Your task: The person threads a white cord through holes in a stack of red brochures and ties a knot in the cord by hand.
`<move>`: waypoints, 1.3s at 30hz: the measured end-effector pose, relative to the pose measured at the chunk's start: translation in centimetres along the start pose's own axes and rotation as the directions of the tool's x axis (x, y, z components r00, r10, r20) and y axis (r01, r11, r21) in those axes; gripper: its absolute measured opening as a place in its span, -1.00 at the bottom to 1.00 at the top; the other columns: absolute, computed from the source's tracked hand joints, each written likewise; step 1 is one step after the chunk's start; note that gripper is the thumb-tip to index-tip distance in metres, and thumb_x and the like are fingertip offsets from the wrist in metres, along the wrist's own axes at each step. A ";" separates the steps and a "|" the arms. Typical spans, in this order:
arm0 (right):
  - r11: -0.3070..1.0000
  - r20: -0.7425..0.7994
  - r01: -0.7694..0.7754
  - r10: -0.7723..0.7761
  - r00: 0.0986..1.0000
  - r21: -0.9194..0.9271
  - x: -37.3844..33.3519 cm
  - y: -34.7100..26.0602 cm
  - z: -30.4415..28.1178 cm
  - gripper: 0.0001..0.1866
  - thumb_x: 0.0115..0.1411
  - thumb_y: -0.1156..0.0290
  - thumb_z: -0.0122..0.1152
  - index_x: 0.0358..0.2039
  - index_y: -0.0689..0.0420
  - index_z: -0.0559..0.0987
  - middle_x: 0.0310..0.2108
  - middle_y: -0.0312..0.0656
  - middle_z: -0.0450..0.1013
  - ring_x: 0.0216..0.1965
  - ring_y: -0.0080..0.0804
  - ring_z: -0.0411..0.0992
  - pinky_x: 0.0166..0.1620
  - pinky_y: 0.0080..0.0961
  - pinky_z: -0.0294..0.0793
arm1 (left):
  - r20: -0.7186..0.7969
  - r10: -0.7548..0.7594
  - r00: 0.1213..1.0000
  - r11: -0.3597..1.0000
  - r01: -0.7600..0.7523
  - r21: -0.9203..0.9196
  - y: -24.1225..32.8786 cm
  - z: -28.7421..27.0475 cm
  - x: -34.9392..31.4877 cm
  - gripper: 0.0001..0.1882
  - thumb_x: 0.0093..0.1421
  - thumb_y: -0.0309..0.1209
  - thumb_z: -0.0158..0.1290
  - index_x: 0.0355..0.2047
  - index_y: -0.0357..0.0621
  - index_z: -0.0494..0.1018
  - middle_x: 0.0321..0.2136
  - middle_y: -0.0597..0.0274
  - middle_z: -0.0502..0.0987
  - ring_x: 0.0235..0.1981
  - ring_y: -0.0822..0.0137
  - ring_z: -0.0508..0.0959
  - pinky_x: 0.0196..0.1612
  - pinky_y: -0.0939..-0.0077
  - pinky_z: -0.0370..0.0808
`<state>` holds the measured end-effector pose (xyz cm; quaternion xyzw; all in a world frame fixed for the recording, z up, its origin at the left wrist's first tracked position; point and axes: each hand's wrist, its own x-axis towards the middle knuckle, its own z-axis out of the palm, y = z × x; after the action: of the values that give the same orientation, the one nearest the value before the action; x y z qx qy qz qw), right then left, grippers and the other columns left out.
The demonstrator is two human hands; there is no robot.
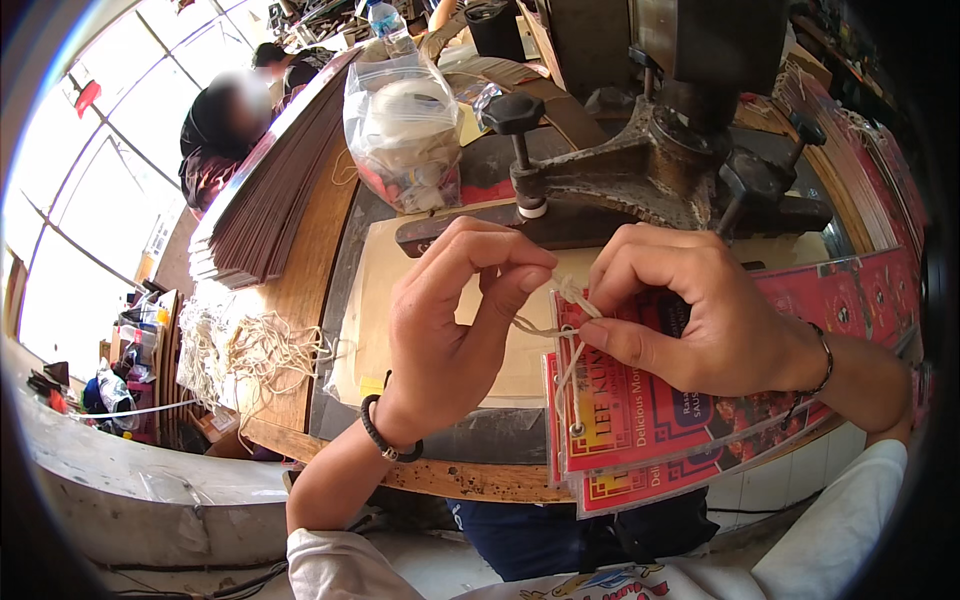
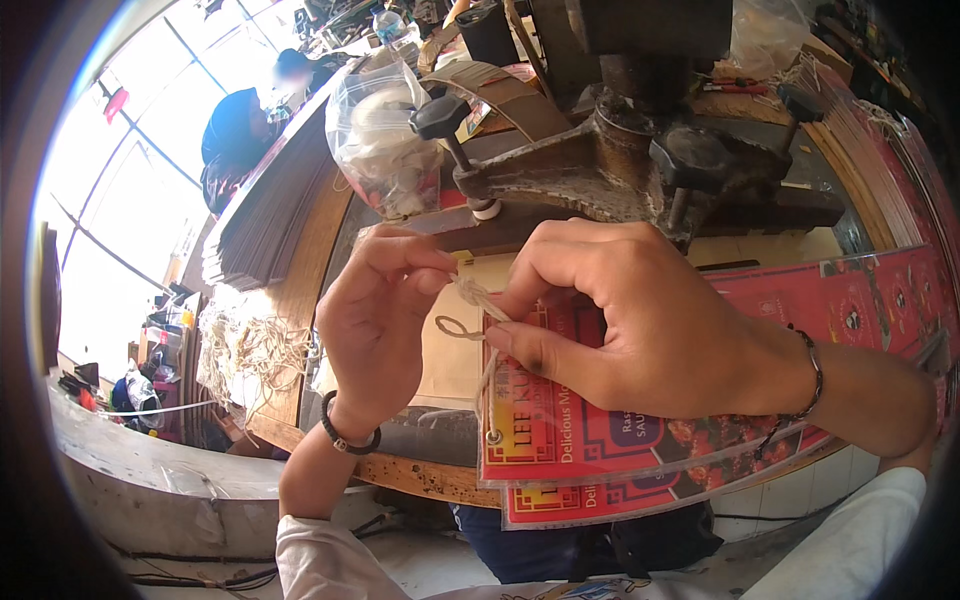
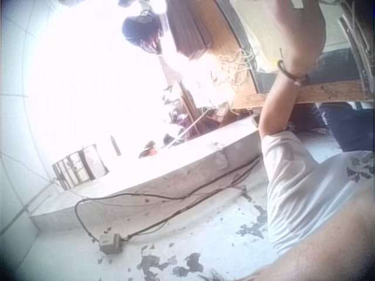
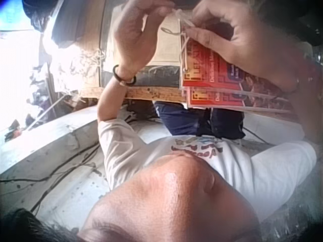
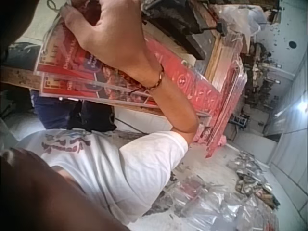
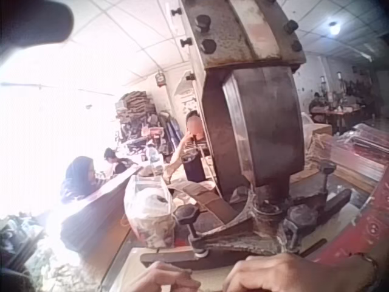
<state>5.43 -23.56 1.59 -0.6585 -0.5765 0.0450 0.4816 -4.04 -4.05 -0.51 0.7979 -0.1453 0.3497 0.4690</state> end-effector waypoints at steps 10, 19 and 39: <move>0.999 0.001 0.051 -0.051 0.999 -0.007 0.1 0.3 0.1 -0.80 0.11 0.40 0.33 -0.46 0.26 0.52 -0.49 -0.13 0.45 -0.46 -0.32 0.44 -0.37 -0.44 0.42 | 0.029 -0.187 0.982 0.976 0.189 -0.111 -0.2 0.0 0.0 -0.92 0.24 -0.57 0.10 -0.27 -0.30 0.47 -0.36 0.27 0.52 -0.37 0.52 0.46 -0.23 0.63 0.42; 0.998 0.061 0.053 -0.050 0.997 -0.035 -0.2 0.1 -0.2 -0.79 0.13 0.38 0.30 -0.43 0.26 0.51 -0.48 -0.17 0.39 -0.46 -0.36 0.41 -0.38 -0.45 0.42 | 0.132 -0.076 0.988 0.980 0.098 -0.173 0.0 -0.5 0.3 -0.83 0.22 -0.47 0.14 -0.20 -0.26 0.51 -0.36 0.28 0.50 -0.40 0.51 0.44 -0.31 0.62 0.37; 0.998 -0.025 0.042 -0.043 0.999 -0.039 -0.1 0.2 0.1 -0.81 0.18 0.38 0.25 -0.39 0.27 0.51 -0.46 -0.13 0.42 -0.50 -0.38 0.43 -0.42 -0.45 0.40 | 0.204 -0.058 0.977 0.998 0.061 -0.007 0.3 -0.6 0.3 -0.77 0.03 -0.66 0.24 -0.25 -0.38 0.58 -0.38 0.15 0.57 -0.35 0.42 0.51 -0.27 0.56 0.45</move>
<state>5.51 -23.50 1.34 -0.6557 -0.5849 0.0152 0.4772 -4.25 -3.66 0.08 0.8303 -0.1711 0.2509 0.4673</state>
